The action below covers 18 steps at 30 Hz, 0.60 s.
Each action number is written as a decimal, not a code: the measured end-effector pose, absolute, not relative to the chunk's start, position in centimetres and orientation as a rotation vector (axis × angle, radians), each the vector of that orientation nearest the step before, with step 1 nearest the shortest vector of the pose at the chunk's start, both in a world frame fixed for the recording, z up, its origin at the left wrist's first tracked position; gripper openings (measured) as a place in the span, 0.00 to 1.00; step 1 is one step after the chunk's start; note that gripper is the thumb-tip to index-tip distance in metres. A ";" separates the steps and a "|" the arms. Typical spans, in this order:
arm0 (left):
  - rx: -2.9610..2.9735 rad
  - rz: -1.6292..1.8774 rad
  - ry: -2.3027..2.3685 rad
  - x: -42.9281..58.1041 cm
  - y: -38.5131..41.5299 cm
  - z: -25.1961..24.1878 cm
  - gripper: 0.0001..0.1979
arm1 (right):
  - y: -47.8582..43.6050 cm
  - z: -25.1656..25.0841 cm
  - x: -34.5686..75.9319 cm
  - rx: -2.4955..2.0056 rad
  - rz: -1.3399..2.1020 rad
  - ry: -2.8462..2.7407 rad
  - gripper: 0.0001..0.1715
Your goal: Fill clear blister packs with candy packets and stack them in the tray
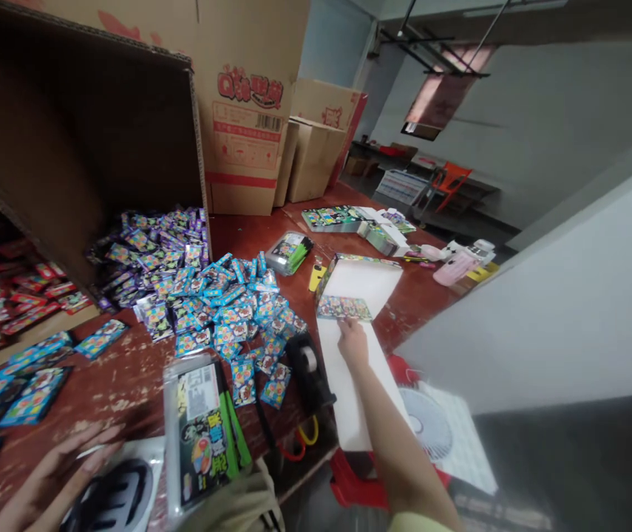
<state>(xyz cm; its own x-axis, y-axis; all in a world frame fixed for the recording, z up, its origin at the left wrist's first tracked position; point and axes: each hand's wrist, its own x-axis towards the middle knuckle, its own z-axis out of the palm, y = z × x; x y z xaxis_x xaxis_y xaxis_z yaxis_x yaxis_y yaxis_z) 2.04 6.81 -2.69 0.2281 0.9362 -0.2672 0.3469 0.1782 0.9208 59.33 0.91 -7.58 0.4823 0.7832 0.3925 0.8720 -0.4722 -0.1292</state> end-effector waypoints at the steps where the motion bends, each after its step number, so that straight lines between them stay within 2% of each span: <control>1: 1.369 0.674 1.356 2.2 6.6 -2.0 0.28 | 0.8 -7.2 59.4 -2.386 -0.399 -1.395 0.20; 7: 1.301 0.972 1.343 0.8 7.2 1.0 0.24 | 1.5 -1.9 55.4 -2.147 -0.492 -1.202 0.20; 10: 1.419 1.008 1.413 0.7 6.7 1.4 0.20 | 2.6 1.0 48.7 -1.760 -0.469 -1.283 0.13; 12: 1.635 0.908 1.364 2.3 5.7 1.4 0.16 | 3.8 1.7 43.1 -1.624 -0.142 -1.564 0.09; 14: 1.955 0.688 1.124 4.9 4.3 0.9 0.17 | 5.6 1.1 37.7 -1.485 0.289 -1.835 0.08; 16: 2.216 0.368 0.762 7.5 3.0 -0.5 0.27 | 8.0 -0.3 33.5 -1.436 0.598 -1.989 0.07; 18: 2.359 0.206 0.695 9.5 2.1 -2.8 0.38 | 10.3 -1.7 30.6 -1.520 0.759 -2.087 0.10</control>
